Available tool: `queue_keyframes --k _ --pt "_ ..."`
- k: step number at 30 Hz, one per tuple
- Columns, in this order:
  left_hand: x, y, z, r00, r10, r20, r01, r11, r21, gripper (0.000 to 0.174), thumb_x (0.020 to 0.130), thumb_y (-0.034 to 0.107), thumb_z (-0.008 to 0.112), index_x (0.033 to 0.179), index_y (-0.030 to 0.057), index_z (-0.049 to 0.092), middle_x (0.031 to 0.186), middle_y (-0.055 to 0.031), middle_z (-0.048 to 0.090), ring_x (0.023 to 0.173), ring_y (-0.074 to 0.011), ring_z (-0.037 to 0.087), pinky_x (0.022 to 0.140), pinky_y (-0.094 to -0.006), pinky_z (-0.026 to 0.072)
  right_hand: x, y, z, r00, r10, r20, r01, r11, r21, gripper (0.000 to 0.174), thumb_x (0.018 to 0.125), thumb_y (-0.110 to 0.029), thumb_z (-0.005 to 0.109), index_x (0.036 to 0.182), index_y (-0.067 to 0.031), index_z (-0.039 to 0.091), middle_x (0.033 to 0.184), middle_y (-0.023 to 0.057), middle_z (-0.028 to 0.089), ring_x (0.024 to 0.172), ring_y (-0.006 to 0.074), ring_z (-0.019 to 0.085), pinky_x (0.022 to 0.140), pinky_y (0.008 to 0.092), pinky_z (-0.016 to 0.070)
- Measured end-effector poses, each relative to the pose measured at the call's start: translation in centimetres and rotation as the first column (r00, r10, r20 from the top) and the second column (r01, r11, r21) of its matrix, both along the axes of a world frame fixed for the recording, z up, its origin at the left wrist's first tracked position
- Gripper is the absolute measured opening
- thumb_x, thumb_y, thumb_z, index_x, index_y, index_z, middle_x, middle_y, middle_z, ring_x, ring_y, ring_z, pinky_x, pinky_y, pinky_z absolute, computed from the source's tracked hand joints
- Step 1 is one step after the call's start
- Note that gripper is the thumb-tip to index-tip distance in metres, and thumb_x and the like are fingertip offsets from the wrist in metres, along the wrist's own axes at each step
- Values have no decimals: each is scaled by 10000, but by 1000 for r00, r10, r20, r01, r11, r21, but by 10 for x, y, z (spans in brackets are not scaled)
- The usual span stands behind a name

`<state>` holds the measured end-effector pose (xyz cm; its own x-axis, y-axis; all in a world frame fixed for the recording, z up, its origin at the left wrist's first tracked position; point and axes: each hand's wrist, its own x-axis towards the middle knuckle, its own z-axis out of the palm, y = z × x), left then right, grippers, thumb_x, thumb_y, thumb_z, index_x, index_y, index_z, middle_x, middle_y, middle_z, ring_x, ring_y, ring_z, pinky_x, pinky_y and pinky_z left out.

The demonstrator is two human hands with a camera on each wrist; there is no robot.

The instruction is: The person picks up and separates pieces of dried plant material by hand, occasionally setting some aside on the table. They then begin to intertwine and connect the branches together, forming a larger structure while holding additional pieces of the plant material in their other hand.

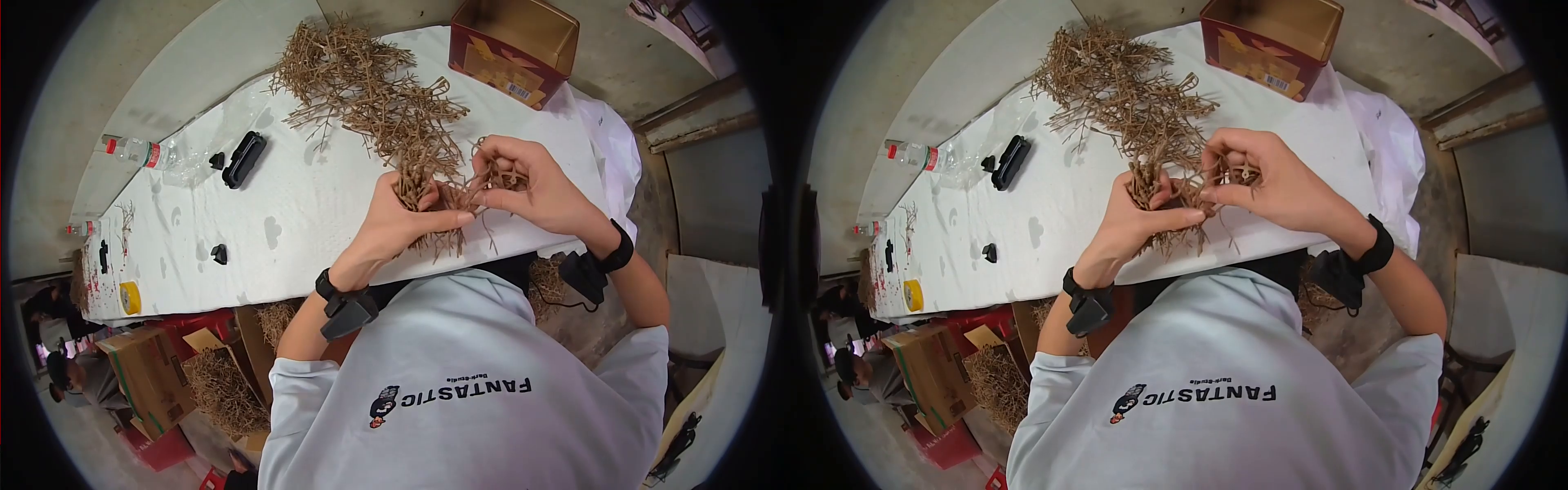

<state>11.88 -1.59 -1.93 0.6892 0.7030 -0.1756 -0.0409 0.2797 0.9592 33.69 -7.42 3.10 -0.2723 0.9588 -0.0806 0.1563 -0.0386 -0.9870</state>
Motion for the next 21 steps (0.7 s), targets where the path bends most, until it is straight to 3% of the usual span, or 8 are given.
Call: queue_keyframes --k 1,3,5,8,12,16,19,21 --pt "0 -2 6 997 11 -74 -3 995 105 271 842 54 784 733 28 538 725 -1 592 663 -58 558 620 -233 478 -2 0 1 1000 6 -3 -6 1000 -3 225 875 20 663 1055 13 529 927 43 615 842 102 627 739 276 509" --pt "3 -4 14 976 43 -212 26 950 312 283 850 54 784 726 37 530 710 7 575 656 -60 558 599 -237 471 -2 -1 6 981 19 194 -27 999 36 210 885 18 648 1058 26 529 921 41 608 805 101 605 723 273 504" --pt "3 -5 12 988 49 -145 -4 955 296 290 857 54 780 724 42 522 697 11 566 648 -57 557 590 -235 466 -1 -3 7 957 18 291 -35 998 55 203 890 18 641 1059 33 529 917 40 605 787 101 594 715 271 501" --pt "1 -7 8 997 74 -10 -69 964 255 306 871 54 772 719 51 507 671 19 546 631 -53 554 572 -232 456 1 -4 7 998 20 55 -16 997 -77 168 917 9 609 1070 43 546 902 42 607 749 96 569 702 266 492" --pt "-2 -8 8 977 140 160 -157 983 95 300 888 50 756 723 45 506 646 13 554 602 -54 550 554 -230 450 -1 -7 12 996 93 -4 -93 982 -166 149 934 4 586 1074 50 566 877 39 611 730 88 564 690 247 479" --pt "-12 -3 16 993 -22 113 15 998 66 266 896 56 749 744 34 532 622 9 559 580 -54 542 534 -222 429 4 -9 14 978 199 -55 -206 936 -284 129 939 7 579 1061 49 583 860 34 623 722 72 560 670 231 468" --pt "-22 2 18 970 -229 -76 239 955 177 255 890 -26 720 764 21 503 687 -22 554 617 -95 574 537 -256 434 4 -13 16 972 235 5 -224 929 -295 116 942 3 583 1051 41 587 850 29 632 718 64 562 659 229 469" --pt "-27 4 19 963 -252 -97 267 936 228 247 883 -18 732 760 16 521 684 -19 562 611 -94 570 535 -257 427 3 -13 19 967 252 33 -231 926 -300 109 943 1 586 1046 37 589 845 27 637 715 60 563 653 229 470"
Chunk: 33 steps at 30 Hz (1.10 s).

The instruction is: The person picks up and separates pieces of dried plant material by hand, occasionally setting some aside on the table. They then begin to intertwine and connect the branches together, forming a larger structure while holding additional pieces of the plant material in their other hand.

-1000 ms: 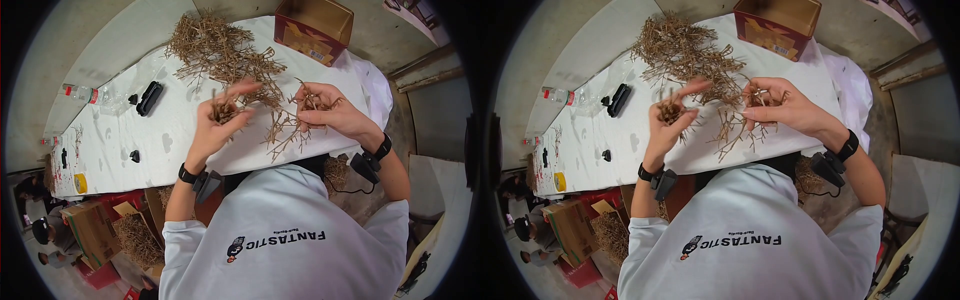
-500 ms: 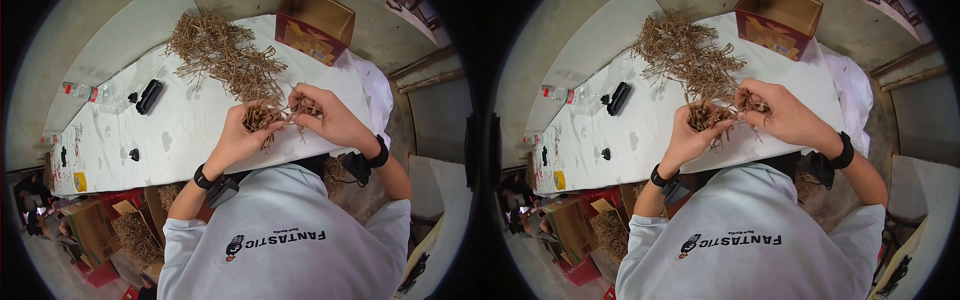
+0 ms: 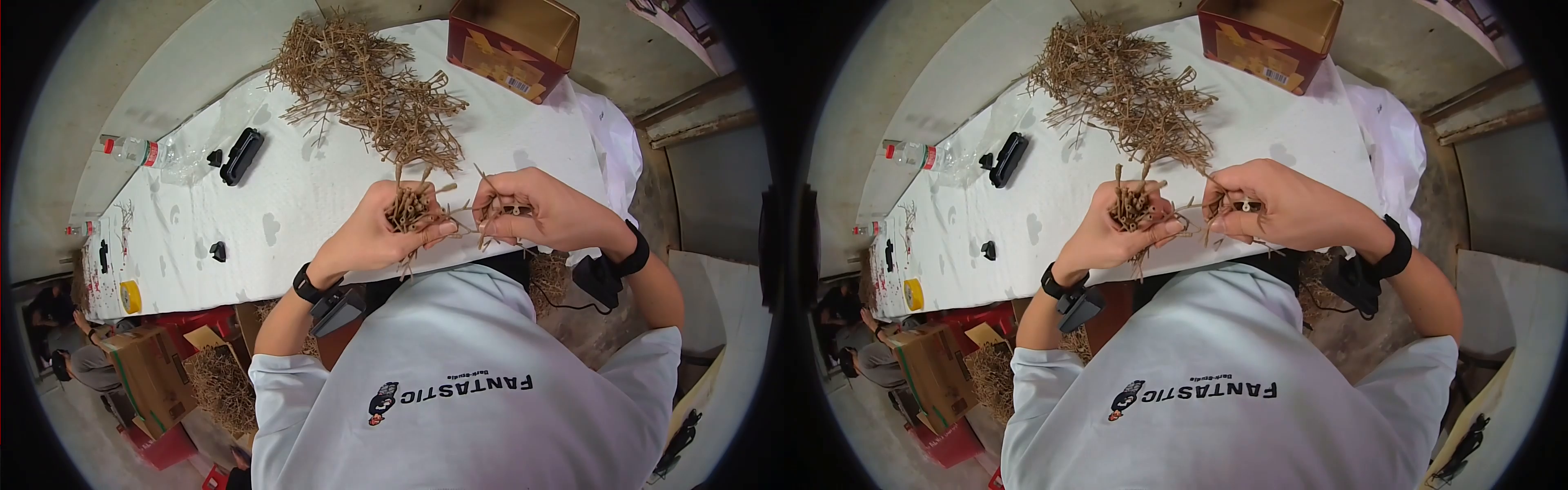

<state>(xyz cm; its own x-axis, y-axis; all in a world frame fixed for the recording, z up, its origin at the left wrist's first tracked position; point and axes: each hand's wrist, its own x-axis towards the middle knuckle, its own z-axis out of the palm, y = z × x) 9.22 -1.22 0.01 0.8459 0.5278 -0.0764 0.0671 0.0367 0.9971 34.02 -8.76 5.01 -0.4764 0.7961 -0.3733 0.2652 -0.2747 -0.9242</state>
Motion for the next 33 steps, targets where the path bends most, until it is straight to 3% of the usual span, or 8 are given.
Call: queue_keyframes --k 10,14,15,17,20,24,29,33 --pt "-15 -2 4 987 -157 -44 163 946 281 221 870 57 760 768 -23 581 599 -12 565 561 -82 499 523 -262 403 -7 -5 5 977 63 203 -120 950 288 113 909 -14 626 990 54 584 780 105 671 711 195 663 668 335 506" --pt "-46 9 9 971 -162 -178 185 975 124 216 873 44 752 744 -8 587 619 -2 578 563 -94 532 532 -271 443 30 -2 -11 892 -85 445 -201 805 558 123 885 -25 646 968 44 588 783 91 676 701 176 656 639 328 491" --pt "-70 21 0 981 11 -194 7 996 91 187 872 32 747 775 0 591 628 -2 569 573 -99 548 537 -277 461 50 -1 -10 890 -91 446 -199 804 561 123 885 -25 646 968 44 588 783 91 676 701 176 656 639 328 491" --pt "-90 29 -21 958 185 -217 -177 983 55 162 870 19 742 806 8 594 636 -2 559 584 -104 564 543 -283 480 78 -2 -8 893 -300 334 213 938 274 115 915 -49 647 1000 9 595 820 72 677 688 118 611 614 282 461" --pt "-79 32 -34 920 349 177 -293 914 -280 161 860 21 752 898 22 595 673 -22 544 600 -104 565 548 -277 478 57 1 -11 949 -306 78 289 940 179 125 941 -64 634 1047 -13 591 866 62 669 693 85 572 608 248 437" --pt "-40 19 -44 889 425 171 -344 866 -364 207 850 8 753 964 20 581 711 -31 536 606 -107 558 548 -261 462 32 8 -22 896 -388 -217 400 917 11 151 967 -88 631 1099 -37 580 921 49 658 717 64 555 599 220 419" --pt "-15 17 -28 892 405 203 -333 890 -311 258 818 25 801 982 23 602 739 -11 545 602 -87 536 562 -250 457 19 12 -30 847 -439 -300 473 880 46 198 955 -86 659 1131 -54 577 976 30 651 771 76 604 591 208 421" --pt "-2 18 -10 945 325 42 -327 942 74 324 777 47 845 1013 12 626 763 -2 593 659 -59 558 600 -240 472 20 17 -32 851 -418 -317 419 905 -70 257 939 -87 686 1169 -67 573 1009 29 653 794 92 636 602 213 442"
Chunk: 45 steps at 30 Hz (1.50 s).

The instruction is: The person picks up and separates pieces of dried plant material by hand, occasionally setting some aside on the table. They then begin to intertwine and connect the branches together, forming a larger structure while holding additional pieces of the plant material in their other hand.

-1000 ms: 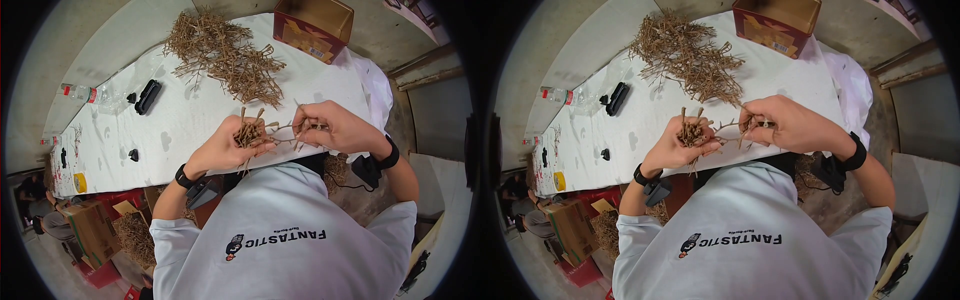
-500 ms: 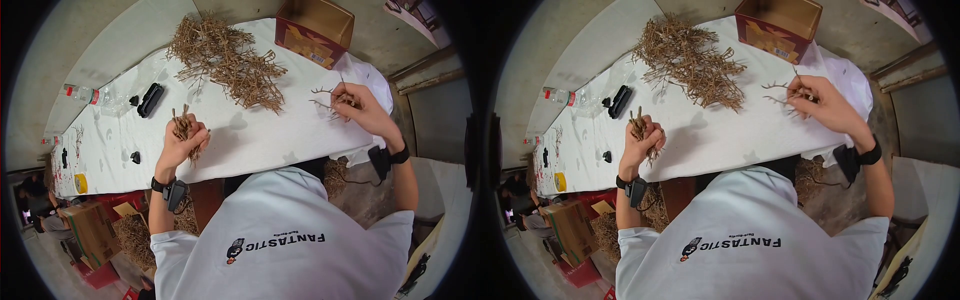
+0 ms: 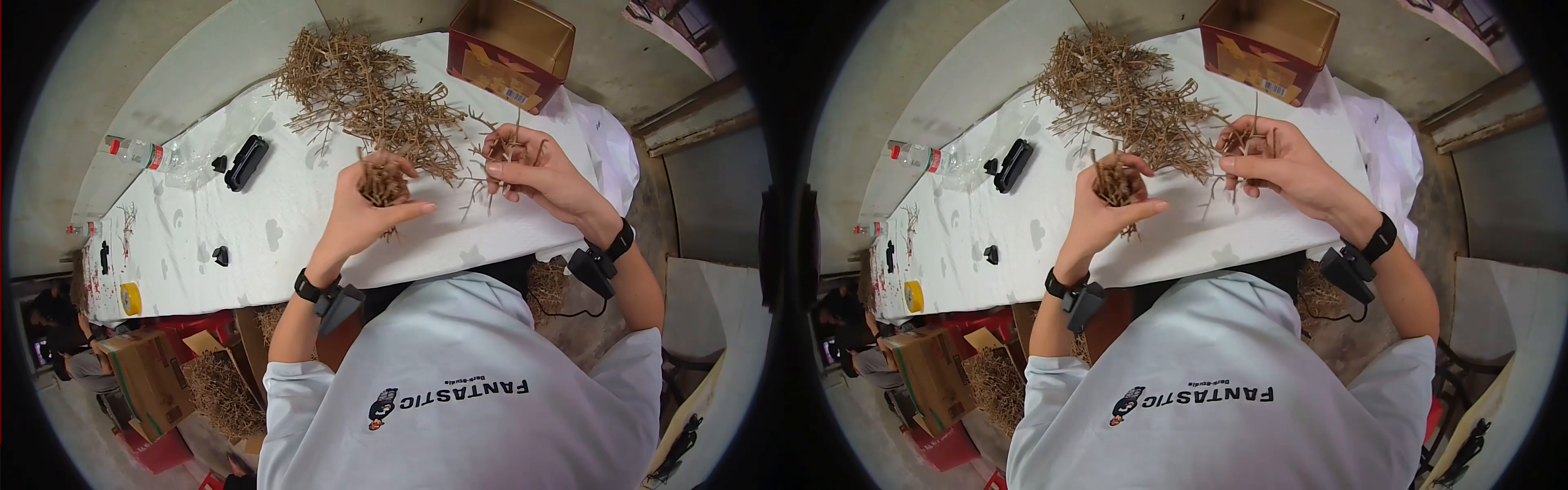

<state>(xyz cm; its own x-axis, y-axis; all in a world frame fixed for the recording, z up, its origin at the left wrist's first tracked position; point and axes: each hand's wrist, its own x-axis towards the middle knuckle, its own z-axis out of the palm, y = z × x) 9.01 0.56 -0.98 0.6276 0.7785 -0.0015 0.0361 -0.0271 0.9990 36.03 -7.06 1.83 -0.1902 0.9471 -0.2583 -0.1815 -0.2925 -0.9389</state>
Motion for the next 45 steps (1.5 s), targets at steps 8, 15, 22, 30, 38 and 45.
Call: queue_keyframes --k 8,15,22,30,38,45 --pt "42 -11 2 990 -130 -46 138 944 300 447 722 89 903 1085 -30 671 873 -6 686 771 -53 589 696 -226 513 -13 4 -12 974 -132 -184 114 988 -101 232 950 -86 666 1161 -24 591 1002 41 662 886 115 652 746 248 496" --pt "52 -17 -3 990 34 135 -30 999 -28 458 681 143 929 1039 -21 696 848 -29 687 778 -53 591 674 -247 510 -9 2 -16 925 -224 -308 182 970 -160 168 976 -85 607 1119 2 621 1008 53 668 968 154 658 849 280 501" --pt "31 0 19 1000 15 -24 -12 990 142 396 662 161 945 898 -6 675 926 -48 691 784 -78 603 701 -267 524 -7 2 -18 946 -225 -234 183 965 -187 184 973 -84 613 1135 2 610 1025 54 667 970 149 658 853 273 503" --pt "44 -2 12 999 -43 29 16 777 629 418 634 127 943 879 -4 631 965 -97 718 770 -116 624 679 -266 518 -13 5 -11 994 -99 -44 95 993 -73 196 944 -80 672 1121 -35 599 1010 17 660 931 72 634 758 225 488" --pt "53 -15 -9 998 19 -59 5 927 374 370 699 31 847 1005 -28 648 979 -136 721 808 -196 686 734 -293 540 -18 5 -11 979 -165 120 153 983 104 182 946 -85 678 1106 -49 599 994 -3 654 879 52 619 722 216 474" --pt "49 -9 -15 999 -7 49 -10 943 333 362 752 -28 751 1098 -49 645 946 -110 717 816 -156 680 768 -268 536 -20 6 -14 979 -198 -55 201 978 57 178 934 -77 689 1088 -39 608 981 -10 669 862 49 616 736 221 462"
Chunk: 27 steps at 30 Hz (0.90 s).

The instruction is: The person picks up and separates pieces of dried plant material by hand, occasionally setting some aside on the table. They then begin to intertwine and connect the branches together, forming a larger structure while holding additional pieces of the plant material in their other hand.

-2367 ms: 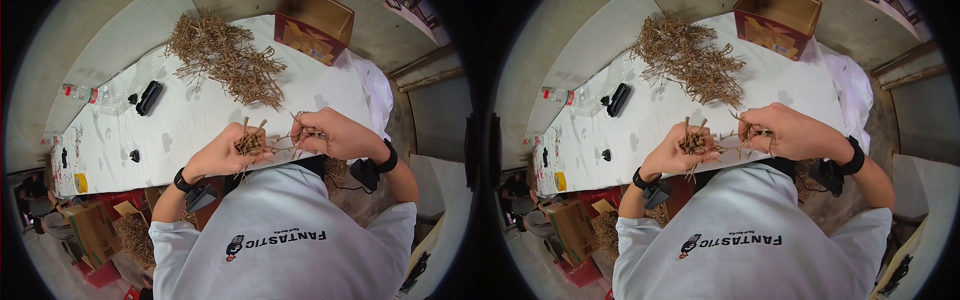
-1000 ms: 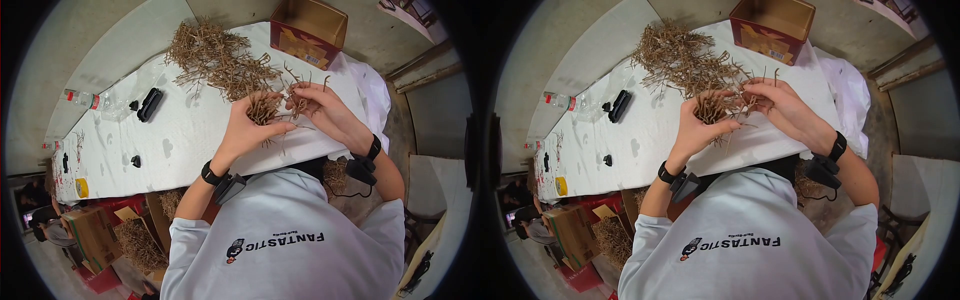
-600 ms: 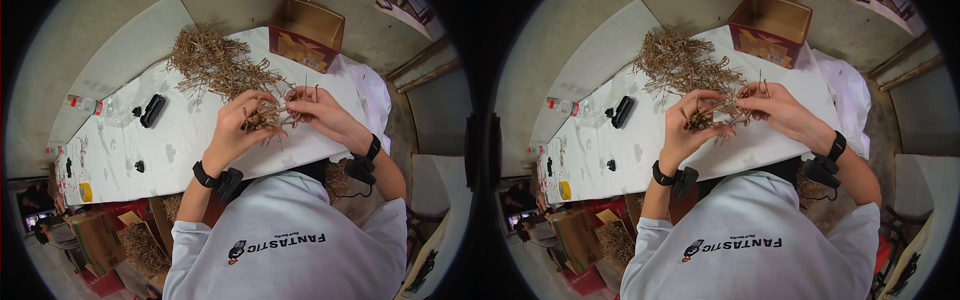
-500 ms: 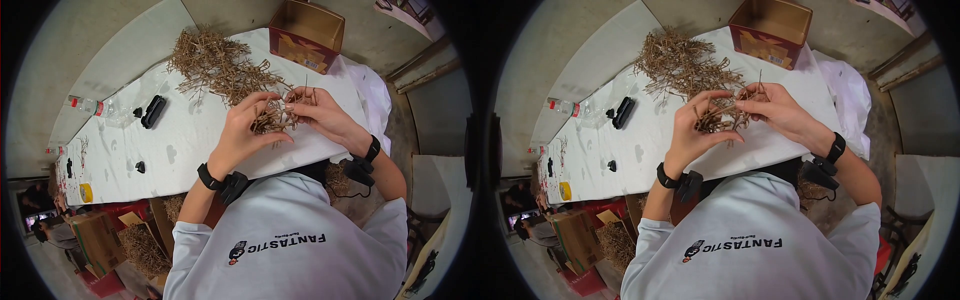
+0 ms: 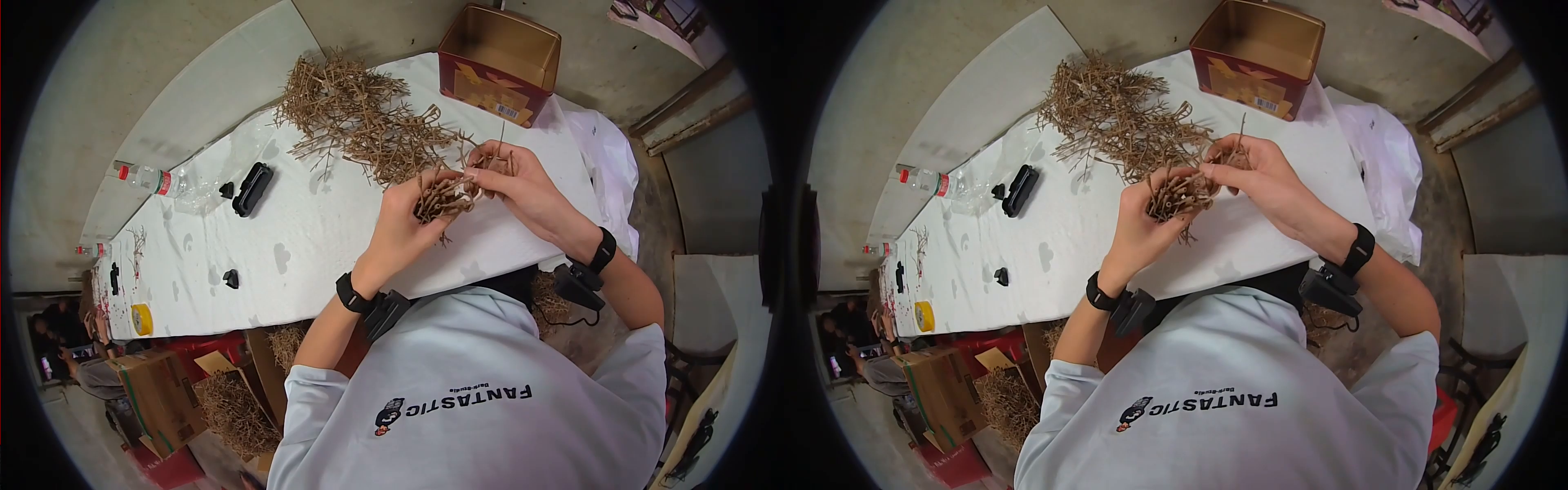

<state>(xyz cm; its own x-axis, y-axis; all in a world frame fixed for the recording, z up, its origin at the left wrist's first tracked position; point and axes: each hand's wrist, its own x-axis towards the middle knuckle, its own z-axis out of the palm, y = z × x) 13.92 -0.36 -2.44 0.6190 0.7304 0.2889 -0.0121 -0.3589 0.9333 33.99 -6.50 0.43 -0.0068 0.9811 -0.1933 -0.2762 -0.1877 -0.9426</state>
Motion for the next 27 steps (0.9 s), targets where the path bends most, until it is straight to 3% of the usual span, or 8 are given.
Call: queue_keyframes --k 2,4,6,11,14,23,26,27 --pt "-7 1 1 993 -67 -94 63 997 -50 351 783 -31 741 1118 -54 641 976 -67 712 870 -98 656 805 -250 530 1 3 0 994 -23 107 16 997 72 154 950 -96 669 1083 -36 621 968 2 682 844 55 615 748 223 459" --pt "-9 -2 -1 997 -51 -53 45 993 -111 338 782 -33 734 1107 -50 644 975 -66 710 846 -100 651 791 -244 527 3 4 0 986 -37 160 20 994 107 145 958 -105 659 1080 -34 627 962 8 689 835 57 615 754 223 457" --pt "-11 -3 -3 1000 -11 25 17 973 -230 313 781 -36 719 1086 -44 650 973 -62 705 797 -103 643 763 -231 521 10 3 2 986 49 158 -50 999 5 164 980 -146 635 1092 -26 636 940 28 700 821 65 624 725 217 464" --pt "-8 -3 -4 979 -1 202 42 979 -199 288 819 -23 714 1094 -31 632 1052 -95 692 770 -112 639 751 -244 531 9 -1 0 991 130 19 -126 982 -141 250 1012 -215 594 1142 -8 647 908 56 714 772 75 631 649 209 471" --pt "-10 -7 4 915 25 403 217 811 -544 285 847 5 727 1098 -10 593 1088 -139 677 795 -124 641 675 -262 544 9 -2 -11 995 96 42 -93 993 -70 264 1010 -213 600 1159 0 650 919 64 716 749 76 628 618 209 470" --pt "-11 -11 2 868 23 495 357 664 -657 240 893 73 732 1042 28 550 1025 -155 672 708 -143 616 525 -276 510 10 -9 -20 993 103 -51 -104 994 -22 225 998 -162 608 1139 4 665 933 70 704 772 89 623 673 220 484" --pt "-12 -18 9 856 164 491 352 513 -783 230 899 83 730 1049 22 567 982 -133 665 637 -137 592 518 -266 494 12 -9 -19 996 56 -68 -56 998 12 193 996 -154 608 1100 -4 671 920 59 695 778 90 616 703 225 479" --pt "-13 -16 6 856 163 490 350 513 -784 230 899 83 730 1049 22 567 982 -133 665 637 -137 592 518 -266 494 13 -9 -18 996 33 -77 -31 999 28 178 995 -150 608 1080 -8 674 914 53 690 781 91 612 718 227 477"
